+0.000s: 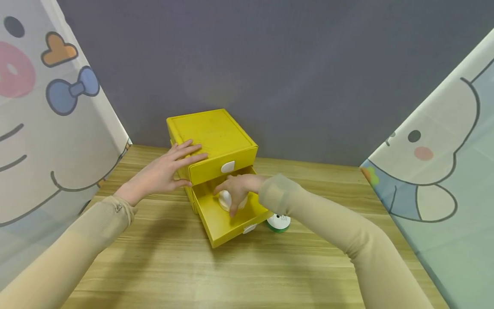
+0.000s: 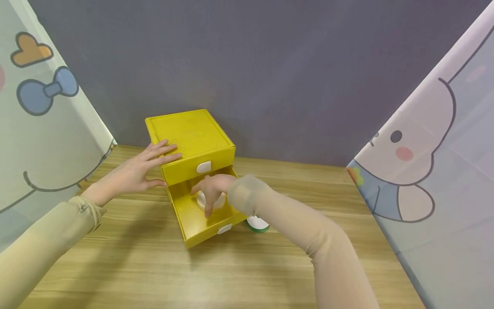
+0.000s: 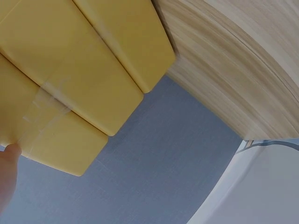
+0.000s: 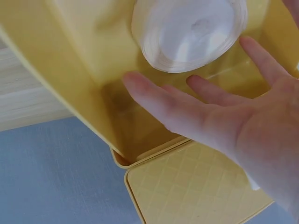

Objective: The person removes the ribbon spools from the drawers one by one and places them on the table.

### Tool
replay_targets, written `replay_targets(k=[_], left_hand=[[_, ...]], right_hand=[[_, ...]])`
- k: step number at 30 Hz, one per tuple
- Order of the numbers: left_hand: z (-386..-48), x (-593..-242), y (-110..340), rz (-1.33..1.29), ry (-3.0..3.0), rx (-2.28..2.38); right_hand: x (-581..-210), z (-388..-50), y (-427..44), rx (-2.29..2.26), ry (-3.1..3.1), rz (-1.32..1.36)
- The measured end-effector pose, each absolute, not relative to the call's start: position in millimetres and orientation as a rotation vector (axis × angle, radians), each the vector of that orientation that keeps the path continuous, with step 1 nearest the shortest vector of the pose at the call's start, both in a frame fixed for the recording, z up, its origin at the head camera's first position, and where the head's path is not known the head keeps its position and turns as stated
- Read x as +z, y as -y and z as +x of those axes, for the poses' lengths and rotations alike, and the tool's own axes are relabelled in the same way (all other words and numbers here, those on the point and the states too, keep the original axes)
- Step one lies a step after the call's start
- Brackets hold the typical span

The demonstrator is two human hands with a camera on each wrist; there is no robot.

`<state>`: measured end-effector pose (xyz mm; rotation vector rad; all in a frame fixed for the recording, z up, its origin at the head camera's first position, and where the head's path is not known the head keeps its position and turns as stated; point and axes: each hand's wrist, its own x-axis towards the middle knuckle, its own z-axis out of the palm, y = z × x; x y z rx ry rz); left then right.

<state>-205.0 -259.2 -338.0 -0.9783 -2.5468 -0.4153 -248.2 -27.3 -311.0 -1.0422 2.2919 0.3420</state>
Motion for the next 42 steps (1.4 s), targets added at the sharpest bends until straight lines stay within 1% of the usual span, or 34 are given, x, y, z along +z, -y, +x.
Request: replay_targets(k=[19, 29, 42], left_hand=[[-205, -335, 258, -0.991, 2.511, -0.408], [-202, -336, 257, -0.992, 2.505, -0.405], [-202, -336, 257, -0.981, 2.506, -0.399]], right_hand=[[-323, -249, 28, 0.329, -2.339, -0.958], [-332, -243, 27, 0.254, -2.393, -0.932], [-335, -241, 26, 0.261, -2.411, -0.98]])
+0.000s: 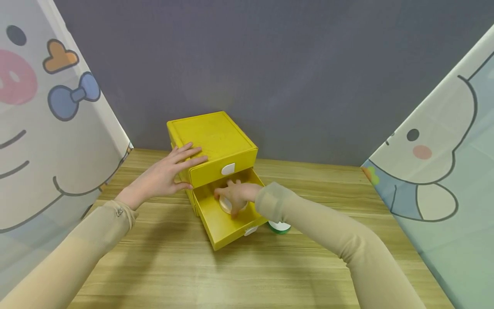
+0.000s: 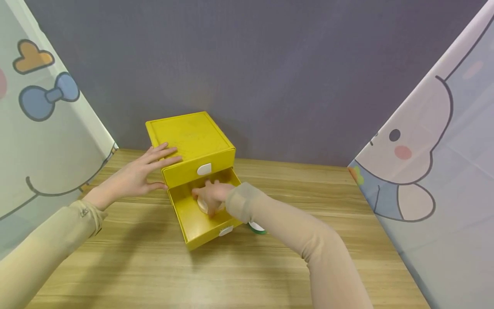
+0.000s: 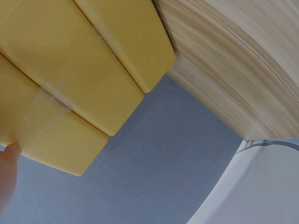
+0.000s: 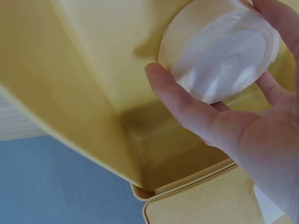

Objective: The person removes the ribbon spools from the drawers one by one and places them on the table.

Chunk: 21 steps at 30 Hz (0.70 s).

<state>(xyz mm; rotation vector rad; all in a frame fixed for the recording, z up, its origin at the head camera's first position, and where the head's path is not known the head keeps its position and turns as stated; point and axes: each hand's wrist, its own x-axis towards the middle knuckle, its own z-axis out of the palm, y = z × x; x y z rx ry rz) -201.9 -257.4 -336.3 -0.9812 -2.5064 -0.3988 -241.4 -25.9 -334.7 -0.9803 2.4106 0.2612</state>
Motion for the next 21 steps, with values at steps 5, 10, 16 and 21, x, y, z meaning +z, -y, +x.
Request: replay_targets(k=[5, 10, 16, 21], left_hand=[[-202, -336, 256, -0.979, 2.513, -0.391], [-202, -336, 257, -0.981, 2.511, -0.398], [-202, -337, 256, -0.975, 2.517, -0.407], [-202, -337, 255, -0.974, 2.518, -0.41]], right_hand=[[-333, -243, 22, 0.305, -2.403, -1.004], [-325, -242, 17, 0.313, -2.389, -1.023], [-314, -241, 6, 0.294, -2.377, -1.04], [-303, -240, -4, 0.245, -2.373, -1.056]])
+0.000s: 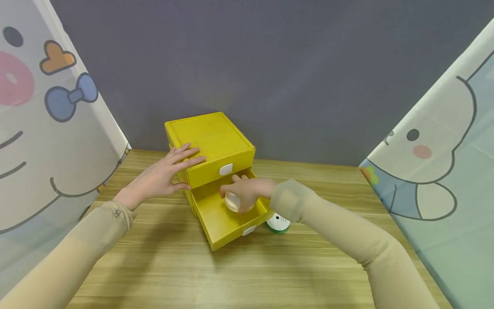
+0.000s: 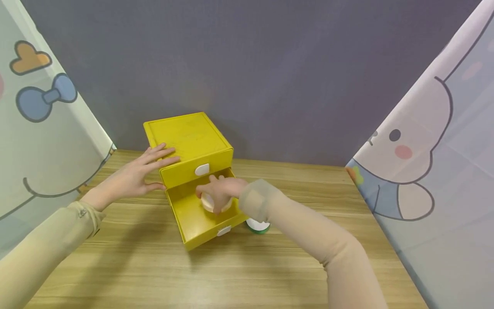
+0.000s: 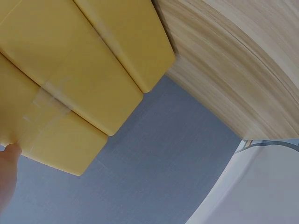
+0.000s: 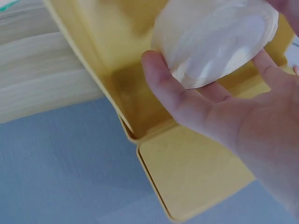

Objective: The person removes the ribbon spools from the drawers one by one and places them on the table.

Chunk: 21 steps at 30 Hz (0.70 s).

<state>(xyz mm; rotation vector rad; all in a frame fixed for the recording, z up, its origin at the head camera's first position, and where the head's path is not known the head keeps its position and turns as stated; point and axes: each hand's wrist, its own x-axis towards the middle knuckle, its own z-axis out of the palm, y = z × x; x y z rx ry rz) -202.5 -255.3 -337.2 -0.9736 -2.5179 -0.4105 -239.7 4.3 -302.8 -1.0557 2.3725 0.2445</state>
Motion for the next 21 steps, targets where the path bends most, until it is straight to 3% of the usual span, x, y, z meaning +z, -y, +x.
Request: replay_targets(k=[21], left_hand=[[-204, -340, 257, -0.97, 2.512, -0.42]], right_hand=[[-268, -253, -82, -0.009, -2.494, -1.095]])
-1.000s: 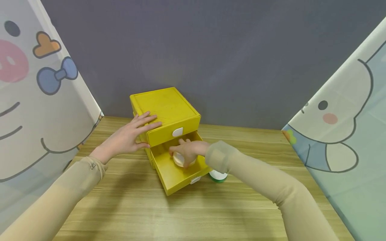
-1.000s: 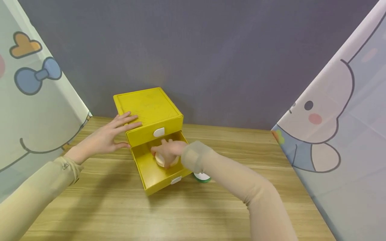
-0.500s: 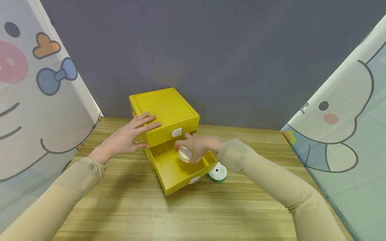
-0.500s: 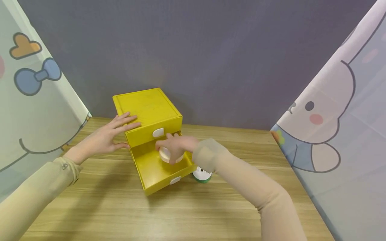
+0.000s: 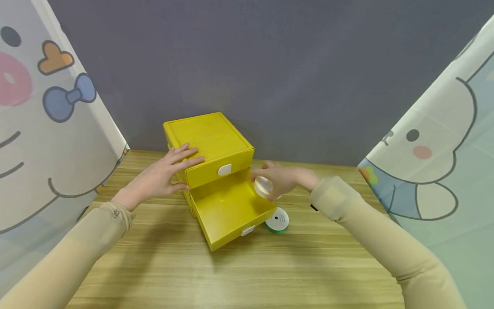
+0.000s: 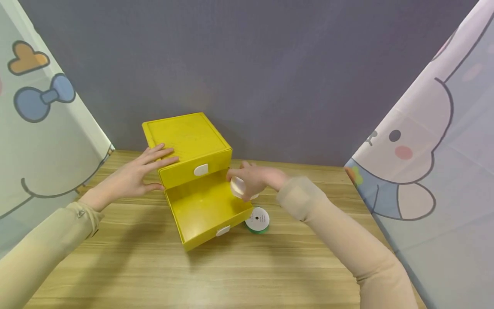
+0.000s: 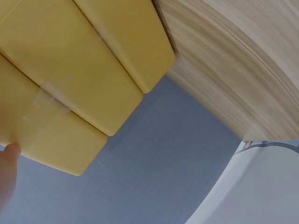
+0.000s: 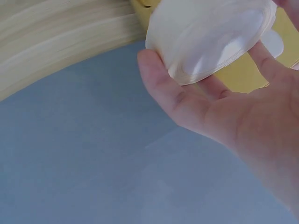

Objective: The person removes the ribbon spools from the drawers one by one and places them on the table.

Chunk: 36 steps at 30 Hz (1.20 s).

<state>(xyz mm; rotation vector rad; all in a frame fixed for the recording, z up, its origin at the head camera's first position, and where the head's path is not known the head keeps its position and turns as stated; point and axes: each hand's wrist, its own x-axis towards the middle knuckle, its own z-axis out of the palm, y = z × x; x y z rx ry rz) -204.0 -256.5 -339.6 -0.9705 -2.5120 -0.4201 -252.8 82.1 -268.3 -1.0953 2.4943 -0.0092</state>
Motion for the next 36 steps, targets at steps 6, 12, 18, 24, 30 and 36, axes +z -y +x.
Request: replay_targets(k=[6, 12, 18, 24, 30, 36], left_hand=[[-205, -341, 258, -0.969, 2.507, -0.425], [-204, -343, 259, -0.976, 2.49, -0.418], [-204, -342, 258, -0.983, 2.469, -0.432], [-206, -342, 257, -0.987, 2.463, -0.433], [-206, -342, 257, -0.985, 2.472, -0.435], [-205, -341, 257, -0.986, 2.475, -0.438]], right_hand=[[-270, -254, -109, -0.024, -2.523, -1.024], [-279, -256, -134, -0.017, -2.536, -0.96], [-285, -257, -155, -0.094, -2.552, -0.901], [-288, -257, -169, -0.116, -2.548, -0.869], [-299, -256, -178, -0.131, -2.543, -0.848], [-307, -257, -185, -0.142, -2.542, -0.876]])
